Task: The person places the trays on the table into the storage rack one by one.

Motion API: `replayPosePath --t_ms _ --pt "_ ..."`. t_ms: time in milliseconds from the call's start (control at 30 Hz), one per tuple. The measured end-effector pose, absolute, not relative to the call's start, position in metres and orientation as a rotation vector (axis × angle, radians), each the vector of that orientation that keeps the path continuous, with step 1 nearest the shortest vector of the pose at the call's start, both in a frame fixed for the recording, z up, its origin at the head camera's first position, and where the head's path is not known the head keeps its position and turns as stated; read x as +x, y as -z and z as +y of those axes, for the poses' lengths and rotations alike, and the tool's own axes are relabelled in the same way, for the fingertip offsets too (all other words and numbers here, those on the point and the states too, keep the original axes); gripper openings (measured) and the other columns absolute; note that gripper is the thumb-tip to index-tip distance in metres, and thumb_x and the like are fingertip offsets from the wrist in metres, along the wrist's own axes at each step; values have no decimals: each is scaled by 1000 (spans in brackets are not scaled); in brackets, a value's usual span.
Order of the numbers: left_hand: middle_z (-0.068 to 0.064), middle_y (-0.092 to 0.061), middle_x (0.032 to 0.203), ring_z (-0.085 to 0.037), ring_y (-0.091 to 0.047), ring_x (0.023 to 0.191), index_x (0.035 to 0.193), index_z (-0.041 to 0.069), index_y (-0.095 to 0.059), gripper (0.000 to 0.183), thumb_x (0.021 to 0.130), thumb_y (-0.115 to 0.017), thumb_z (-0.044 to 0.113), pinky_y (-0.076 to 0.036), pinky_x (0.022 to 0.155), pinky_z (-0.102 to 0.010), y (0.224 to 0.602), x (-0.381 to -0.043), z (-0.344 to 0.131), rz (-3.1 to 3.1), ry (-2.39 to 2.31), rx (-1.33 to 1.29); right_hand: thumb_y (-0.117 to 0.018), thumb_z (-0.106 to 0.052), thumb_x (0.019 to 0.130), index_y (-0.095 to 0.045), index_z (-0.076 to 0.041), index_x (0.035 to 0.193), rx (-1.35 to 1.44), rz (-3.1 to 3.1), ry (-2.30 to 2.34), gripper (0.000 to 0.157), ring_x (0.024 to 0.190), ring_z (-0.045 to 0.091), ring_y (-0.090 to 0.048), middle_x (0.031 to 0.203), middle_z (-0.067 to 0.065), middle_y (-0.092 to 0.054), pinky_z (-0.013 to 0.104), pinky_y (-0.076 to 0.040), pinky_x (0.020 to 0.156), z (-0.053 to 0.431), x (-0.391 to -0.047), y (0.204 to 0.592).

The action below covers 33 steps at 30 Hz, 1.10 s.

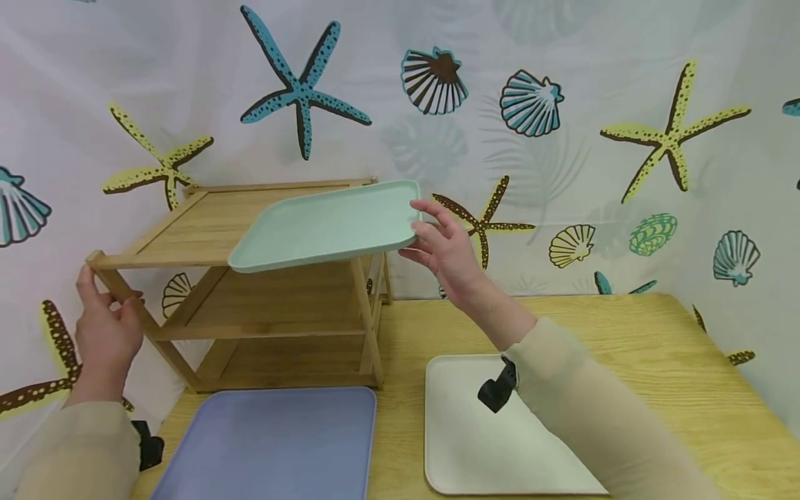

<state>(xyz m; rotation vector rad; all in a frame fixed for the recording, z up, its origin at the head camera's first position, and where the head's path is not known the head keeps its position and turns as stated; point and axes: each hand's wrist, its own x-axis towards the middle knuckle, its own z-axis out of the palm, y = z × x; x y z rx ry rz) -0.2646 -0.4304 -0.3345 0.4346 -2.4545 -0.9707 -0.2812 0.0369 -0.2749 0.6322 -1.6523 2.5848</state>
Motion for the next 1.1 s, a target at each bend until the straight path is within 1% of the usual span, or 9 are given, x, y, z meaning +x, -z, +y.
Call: replayPosePath --t_ms 100,200,333,433,567,733,867,967,1100 --pt "-34 -41 140 -55 -47 119 150 38 12 71 101 -32 13 -42 87 -65 335 -264 -431 -2458 968 438 -51 -9 98 -45 -1 138 700 -1807 -2388 41 92 16 -60 111 11 -56 33 -49 85 29 -283 277" --pt "-33 -42 140 -54 -47 119 150 38 12 71 101 -32 13 -42 88 -65 335 -263 -432 -2456 968 445 -56 -11 96 -45 -2 139 801 -1958 -2145 45 100 18 -56 111 12 -57 38 -46 89 25 -286 280" --pt "-33 -40 141 -55 -46 119 151 37 11 71 101 -32 13 -42 88 -65 335 -262 -432 -2451 969 457 -65 -20 93 -47 -8 139 868 -2130 -1849 51 109 19 -53 116 8 -56 41 -41 94 20 -288 282" --pt "-34 -39 142 -55 -46 119 151 37 11 71 101 -32 12 -42 87 -65 335 -262 -432 -2450 962 463 -68 -27 91 -50 -13 137 843 -2224 -1687 51 112 16 -51 118 3 -56 41 -39 96 17 -291 284" --pt "-33 -43 139 -54 -49 117 151 37 10 71 100 -32 12 -45 85 -63 336 -263 -432 -2449 930 457 -69 -31 90 -54 -13 133 807 -2283 -1582 48 114 15 -50 122 0 -55 40 -39 97 11 -295 287" --pt "-33 -41 141 -55 -48 117 150 39 11 70 101 -32 13 -43 86 -64 336 -265 -432 -2455 959 446 -70 -33 90 -54 -13 131 794 -2316 -1509 48 114 16 -48 126 1 -52 36 -40 96 3 -297 287" --pt "-33 -42 140 -55 -49 116 151 36 10 69 100 -32 13 -44 86 -64 335 -265 -431 -2452 942 435 -68 -37 90 -55 -15 130 798 -2350 -1447 48 112 16 -47 122 2 -51 34 -40 95 -4 -296 283" --pt "-32 -43 140 -54 -50 116 151 34 9 69 100 -32 13 -44 86 -63 336 -264 -430 -2448 924 441 -68 -41 90 -56 -17 129 794 -2389 -1398 48 109 17 -48 119 3 -50 35 -42 92 -11 -296 280" --pt "-31 -44 139 -53 -50 117 151 36 9 69 100 -31 13 -45 86 -62 337 -264 -429 -2445 932 451 -69 -45 88 -58 -20 127 757 -2452 -1377 48 112 20 -47 125 4 -48 39 -42 92 -21 -298 278"
